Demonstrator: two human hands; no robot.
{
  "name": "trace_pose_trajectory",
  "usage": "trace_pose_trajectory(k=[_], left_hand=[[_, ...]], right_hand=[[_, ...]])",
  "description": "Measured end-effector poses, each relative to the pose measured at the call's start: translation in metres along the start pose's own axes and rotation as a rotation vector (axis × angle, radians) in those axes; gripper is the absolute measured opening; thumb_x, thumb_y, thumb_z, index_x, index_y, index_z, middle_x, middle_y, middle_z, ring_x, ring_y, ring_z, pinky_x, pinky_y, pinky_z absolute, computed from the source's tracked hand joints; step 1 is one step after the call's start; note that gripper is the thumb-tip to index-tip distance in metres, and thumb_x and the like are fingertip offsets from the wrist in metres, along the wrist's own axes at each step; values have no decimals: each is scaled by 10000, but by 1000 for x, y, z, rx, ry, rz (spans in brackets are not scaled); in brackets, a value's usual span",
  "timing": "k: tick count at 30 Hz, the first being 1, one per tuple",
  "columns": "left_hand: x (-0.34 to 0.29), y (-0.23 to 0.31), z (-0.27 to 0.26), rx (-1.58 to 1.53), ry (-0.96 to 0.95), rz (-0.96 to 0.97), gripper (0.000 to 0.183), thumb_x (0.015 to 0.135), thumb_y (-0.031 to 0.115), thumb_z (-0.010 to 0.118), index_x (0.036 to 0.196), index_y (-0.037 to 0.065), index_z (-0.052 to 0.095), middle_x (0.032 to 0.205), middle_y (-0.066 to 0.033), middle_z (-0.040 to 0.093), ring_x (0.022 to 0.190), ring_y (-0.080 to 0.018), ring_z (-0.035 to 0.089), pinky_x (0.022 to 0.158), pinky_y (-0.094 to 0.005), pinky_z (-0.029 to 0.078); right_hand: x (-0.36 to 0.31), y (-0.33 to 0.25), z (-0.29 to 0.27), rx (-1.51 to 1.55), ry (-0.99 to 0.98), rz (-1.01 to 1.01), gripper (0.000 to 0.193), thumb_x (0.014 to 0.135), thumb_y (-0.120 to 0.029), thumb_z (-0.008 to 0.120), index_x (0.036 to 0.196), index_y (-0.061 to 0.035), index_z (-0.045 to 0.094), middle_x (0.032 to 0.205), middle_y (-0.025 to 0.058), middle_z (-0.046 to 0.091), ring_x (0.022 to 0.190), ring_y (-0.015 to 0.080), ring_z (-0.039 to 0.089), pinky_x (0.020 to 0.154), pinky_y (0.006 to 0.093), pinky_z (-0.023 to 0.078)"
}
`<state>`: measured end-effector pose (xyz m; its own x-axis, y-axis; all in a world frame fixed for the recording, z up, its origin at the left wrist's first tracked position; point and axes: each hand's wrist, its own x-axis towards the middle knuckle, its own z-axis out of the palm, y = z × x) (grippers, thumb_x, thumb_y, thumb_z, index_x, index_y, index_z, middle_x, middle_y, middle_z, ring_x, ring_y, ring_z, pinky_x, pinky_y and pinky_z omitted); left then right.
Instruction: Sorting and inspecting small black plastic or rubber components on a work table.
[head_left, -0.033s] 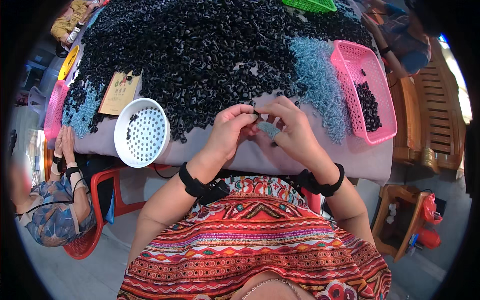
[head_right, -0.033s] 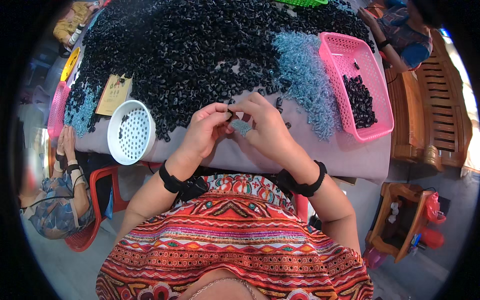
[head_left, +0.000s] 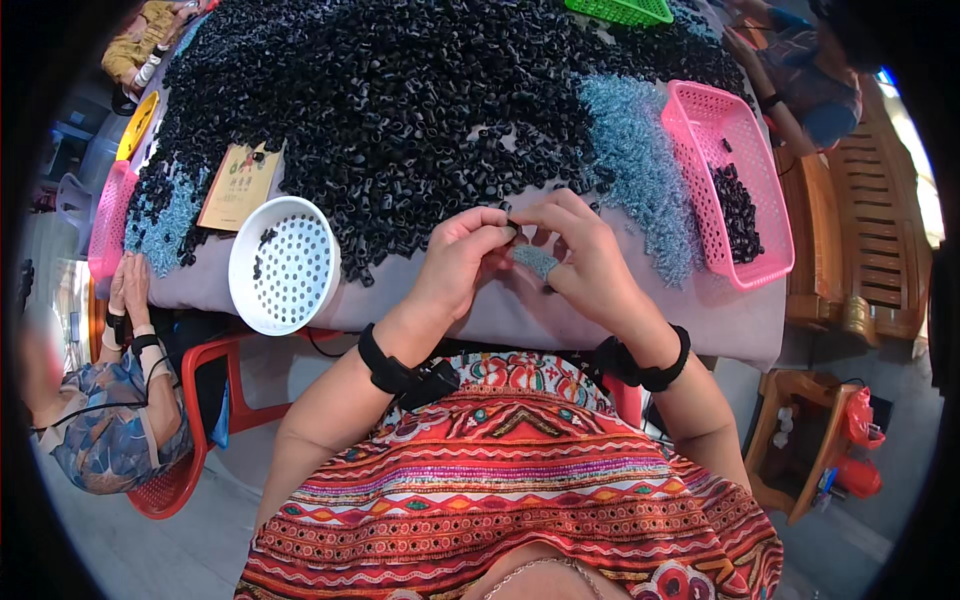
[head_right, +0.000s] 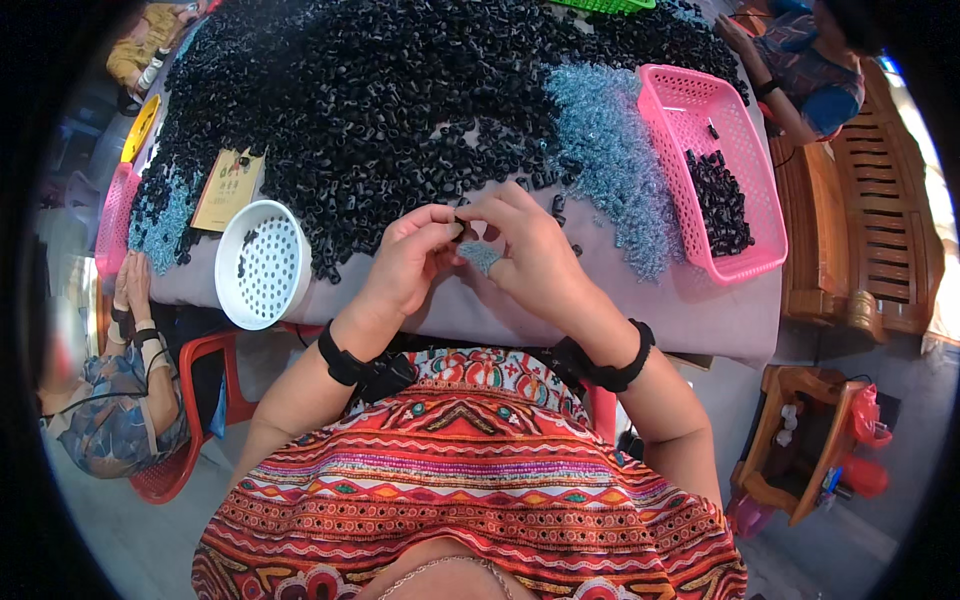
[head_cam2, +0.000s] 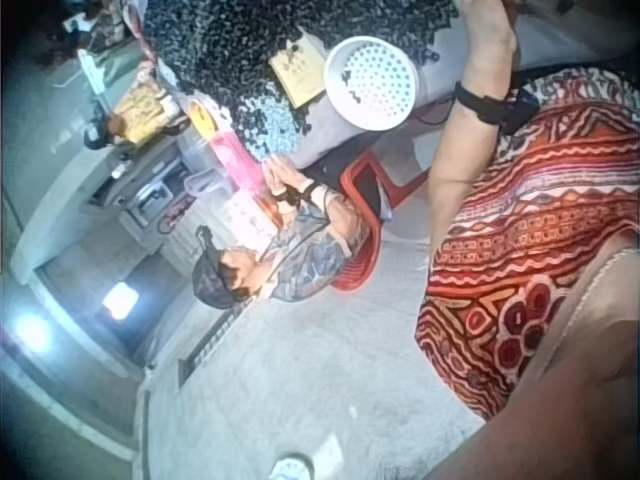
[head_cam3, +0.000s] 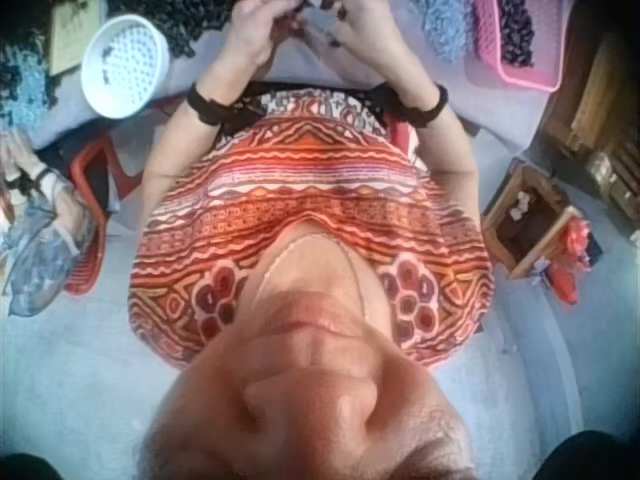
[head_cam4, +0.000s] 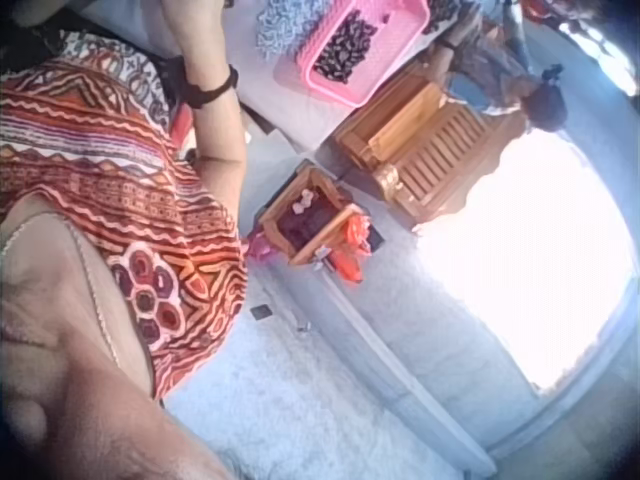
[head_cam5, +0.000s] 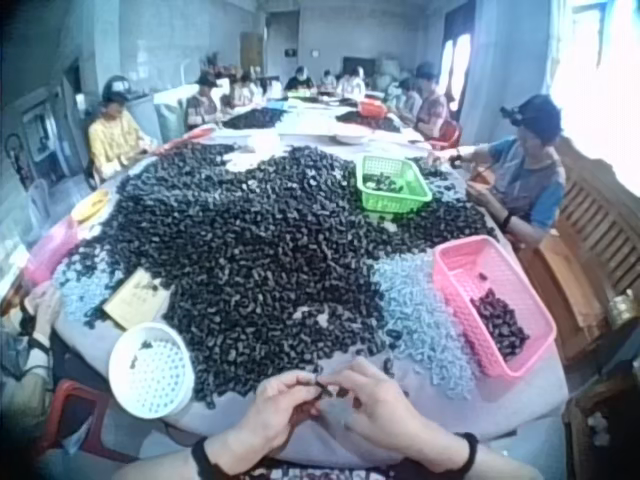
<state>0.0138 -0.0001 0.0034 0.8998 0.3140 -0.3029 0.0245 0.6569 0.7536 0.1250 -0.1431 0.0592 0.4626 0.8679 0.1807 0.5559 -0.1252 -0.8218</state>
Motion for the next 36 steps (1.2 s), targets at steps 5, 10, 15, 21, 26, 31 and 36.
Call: trace_pose_trajectory(k=[5, 10, 15, 21, 26, 31, 36], left_hand=[[1, 7, 14, -51, -4, 51, 125, 909, 65, 587, 1003, 58, 670, 908, -19, 682, 741, -70, 613, 666, -202, 487], [2, 3, 5, 58, -14, -17, 168, 966, 150, 572, 1070, 49, 655, 974, -12, 668, 823, -93, 630, 740, -245, 524], [-2, 8, -1, 223, -177, -132, 226, 989, 206, 569, 1053, 20, 681, 956, -17, 685, 797, -77, 628, 709, -221, 512], [-7, -1, 6, 283, -291, -97, 285, 1003, 223, 547, 1060, -16, 692, 934, -59, 703, 773, -104, 655, 691, -245, 534], [-9, 9, 29, 406, -332, -161, 302, 994, 256, 565, 1045, -18, 682, 910, -79, 704, 771, -106, 663, 668, -254, 535], [-7, 2, 35, 1394, -298, 336, 357, 887, 269, 691, 1170, 69, 606, 928, -57, 629, 697, -171, 614, 657, -292, 505], [3, -10, 40, 1601, -381, 426, 286, 841, 219, 700, 1079, 102, 592, 940, -101, 600, 792, -322, 630, 682, -408, 513]], right_hand=[[8, 3, 14, -419, 67, -176, 489, 693, 34, 659, 1170, -55, 600, 941, 115, 605, 884, 276, 630, 684, 375, 518], [12, 13, 20, -625, 120, -210, 369, 673, -91, 699, 1027, -46, 607, 889, 92, 611, 831, 287, 653, 651, 382, 538], [6, 16, 7, -526, 44, -271, 259, 689, -86, 722, 906, -62, 583, 802, 87, 571, 701, 312, 620, 587, 413, 498], [-8, 15, -5, -522, -75, -319, 255, 674, -182, 751, 825, -64, 583, 764, 94, 558, 682, 305, 613, 590, 409, 500], [-22, 17, -63, -553, 137, -80, 315, 722, -251, 748, 909, -24, 635, 815, 134, 627, 726, 320, 636, 652, 424, 510], [-43, 53, -167, -846, 452, 356, 332, 750, -135, 686, 1070, -49, 670, 798, 123, 637, 748, 316, 640, 665, 426, 485], [-49, 58, -154, -1028, 561, 328, 429, 732, -100, 708, 1154, -74, 641, 967, 156, 640, 908, 349, 631, 767, 432, 501]])
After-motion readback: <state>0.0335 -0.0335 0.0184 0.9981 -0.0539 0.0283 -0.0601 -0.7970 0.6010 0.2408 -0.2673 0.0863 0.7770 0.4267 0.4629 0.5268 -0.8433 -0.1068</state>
